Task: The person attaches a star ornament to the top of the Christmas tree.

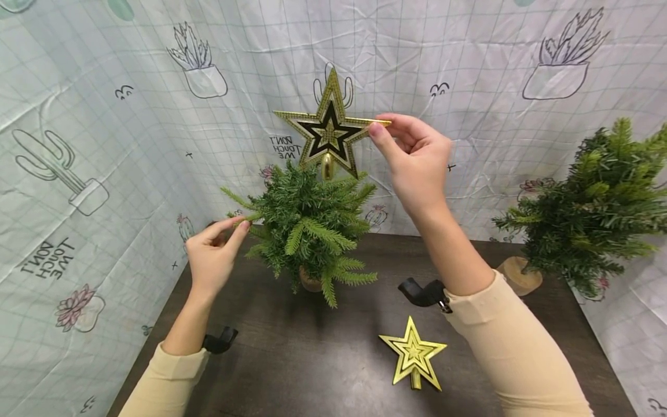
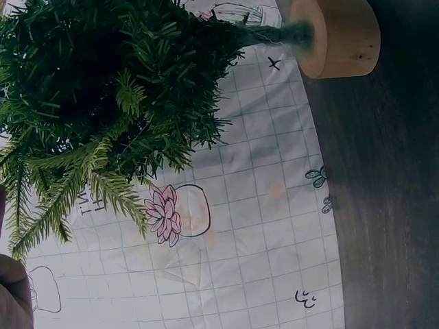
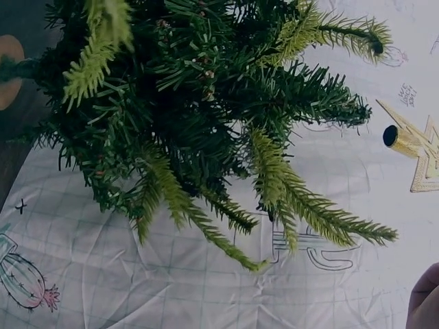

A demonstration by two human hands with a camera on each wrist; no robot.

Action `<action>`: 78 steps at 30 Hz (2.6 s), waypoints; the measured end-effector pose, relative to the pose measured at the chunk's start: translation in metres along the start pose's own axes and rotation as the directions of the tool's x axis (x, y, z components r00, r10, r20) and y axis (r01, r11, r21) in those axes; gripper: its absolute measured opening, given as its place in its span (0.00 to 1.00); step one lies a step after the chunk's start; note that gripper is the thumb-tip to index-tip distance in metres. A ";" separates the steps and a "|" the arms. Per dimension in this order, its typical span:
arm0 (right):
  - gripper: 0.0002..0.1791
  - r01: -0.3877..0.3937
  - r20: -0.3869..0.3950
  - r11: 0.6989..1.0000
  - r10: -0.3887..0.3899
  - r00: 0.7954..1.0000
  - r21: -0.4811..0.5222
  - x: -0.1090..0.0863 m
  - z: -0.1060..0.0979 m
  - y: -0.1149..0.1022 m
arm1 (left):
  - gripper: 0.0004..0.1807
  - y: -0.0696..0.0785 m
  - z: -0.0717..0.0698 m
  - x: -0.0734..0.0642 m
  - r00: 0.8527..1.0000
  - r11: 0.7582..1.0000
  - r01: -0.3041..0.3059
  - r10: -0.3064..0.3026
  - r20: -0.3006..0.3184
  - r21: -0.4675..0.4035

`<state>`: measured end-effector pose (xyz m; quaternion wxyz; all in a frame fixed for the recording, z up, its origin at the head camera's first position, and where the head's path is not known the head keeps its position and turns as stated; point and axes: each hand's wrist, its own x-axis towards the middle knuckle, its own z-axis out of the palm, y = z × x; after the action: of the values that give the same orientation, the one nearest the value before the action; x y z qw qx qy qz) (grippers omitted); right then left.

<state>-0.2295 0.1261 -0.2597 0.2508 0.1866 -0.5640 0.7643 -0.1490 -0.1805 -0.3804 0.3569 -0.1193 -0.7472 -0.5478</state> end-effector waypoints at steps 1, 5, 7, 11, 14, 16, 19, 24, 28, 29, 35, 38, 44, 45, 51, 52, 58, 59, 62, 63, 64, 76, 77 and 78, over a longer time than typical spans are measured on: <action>0.10 -0.005 0.002 1.000 0.005 1.000 0.003 0.000 0.001 0.000 | 0.07 0.000 0.000 0.000 1.000 1.000 0.001 -0.001 0.000 0.000; 0.11 -0.022 0.016 1.000 0.022 1.000 0.008 0.002 0.006 0.000 | 0.07 -0.001 0.000 -0.001 1.000 1.000 0.002 -0.002 -0.001 -0.002; 0.11 -0.026 0.027 1.000 0.026 0.999 0.005 0.002 0.009 0.000 | 0.07 -0.001 0.000 -0.001 1.000 1.000 0.004 -0.004 -0.002 -0.001; 0.11 -0.031 0.044 0.999 0.031 0.999 -0.013 0.004 0.014 0.001 | 0.07 -0.001 0.000 -0.001 1.000 1.000 0.001 -0.001 -0.004 0.003; 0.10 -0.034 0.048 0.999 0.035 0.998 -0.018 0.005 0.017 0.002 | 0.07 -0.001 -0.001 -0.001 1.000 1.000 -0.004 0.004 -0.004 0.005; 0.10 -0.035 0.048 0.999 0.036 0.998 -0.024 0.005 0.018 0.003 | 0.07 -0.001 0.000 -0.001 1.000 1.000 -0.007 0.008 -0.004 0.006; 0.08 -0.032 0.051 0.999 0.033 0.998 -0.021 0.005 0.021 0.004 | 0.07 -0.001 0.000 0.000 1.000 1.000 -0.012 0.012 -0.004 0.006; 0.07 -0.030 0.062 0.999 0.032 0.998 -0.036 0.006 0.025 0.005 | 0.07 -0.001 0.000 0.000 1.000 1.000 -0.017 0.017 -0.008 0.002; 0.08 -0.037 0.078 0.996 0.043 0.996 -0.080 0.006 0.028 0.006 | 0.07 -0.001 0.000 0.000 1.000 1.000 -0.017 0.017 -0.009 -0.001; 0.08 -0.041 0.084 0.995 0.048 0.995 -0.088 0.006 0.028 0.006 | 0.07 -0.001 0.001 0.000 1.000 1.000 -0.017 0.017 -0.010 -0.002; 0.07 -0.049 0.105 0.994 0.060 0.993 -0.102 0.006 0.030 0.008 | 0.07 0.000 0.001 0.000 1.000 1.000 -0.015 0.015 -0.011 -0.002; 0.06 -0.045 0.117 0.993 0.058 0.991 -0.112 0.006 0.030 0.009 | 0.07 0.000 0.001 0.000 1.000 1.000 -0.013 0.013 -0.011 -0.002; 0.05 -0.059 0.145 0.991 0.076 0.987 -0.116 0.007 0.030 0.010 | 0.07 0.000 0.001 -0.001 1.000 1.000 -0.004 0.004 -0.014 -0.007; 0.05 -0.060 0.145 0.992 0.076 0.987 -0.115 0.007 0.030 0.009 | 0.07 0.000 0.001 -0.001 1.000 1.000 -0.003 0.003 -0.013 -0.008; 0.03 -0.054 0.135 0.993 0.068 0.988 -0.106 0.008 0.032 0.009 | 0.07 0.000 0.001 -0.001 1.000 1.000 -0.004 0.004 -0.013 -0.007; 0.03 -0.048 0.138 0.993 0.063 0.988 -0.109 0.008 0.032 0.009 | 0.07 0.000 0.002 -0.001 1.000 1.000 -0.006 0.006 -0.013 -0.006; 0.03 0.008 0.163 0.991 0.014 0.987 -0.134 0.008 0.031 0.013 | 0.07 0.000 0.002 -0.001 1.000 1.000 -0.009 0.009 -0.014 -0.003; 0.04 0.018 0.167 0.990 0.006 0.986 -0.139 0.008 0.031 0.013 | 0.07 0.000 0.002 -0.001 1.000 1.000 -0.007 0.007 -0.014 -0.003; 0.05 0.020 0.181 0.989 0.007 0.983 -0.147 0.008 0.030 0.015 | 0.07 0.000 0.002 -0.001 1.000 1.000 -0.002 0.002 -0.016 -0.004; 0.05 0.022 0.186 0.987 0.008 0.983 -0.157 0.008 0.030 0.015 | 0.07 0.000 0.002 -0.002 1.000 1.000 0.001 -0.001 -0.016 -0.006; 0.05 0.022 0.190 0.986 0.010 0.982 -0.164 0.008 0.030 0.015 | 0.07 0.000 0.002 -0.002 1.000 1.000 0.003 -0.003 -0.016 -0.006; 0.05 0.050 0.217 0.959 0.012 0.976 -0.279 0.005 0.026 0.018 | 0.07 0.000 0.002 -0.003 1.000 1.000 0.011 -0.011 -0.005 -0.015; 0.05 0.051 0.221 0.960 0.011 0.975 -0.277 0.005 0.026 0.019 | 0.07 0.000 0.002 -0.003 1.000 1.000 0.012 -0.012 -0.004 -0.015; 0.05 0.055 0.225 0.961 0.008 0.974 -0.273 0.005 0.025 0.020 | 0.07 0.000 0.002 -0.003 1.000 1.000 0.013 -0.013 -0.002 -0.015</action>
<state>-0.2448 0.0979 -0.2647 0.2184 0.2412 -0.6877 0.6489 -0.1478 -0.1785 -0.3826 0.3533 -0.1164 -0.7433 -0.5561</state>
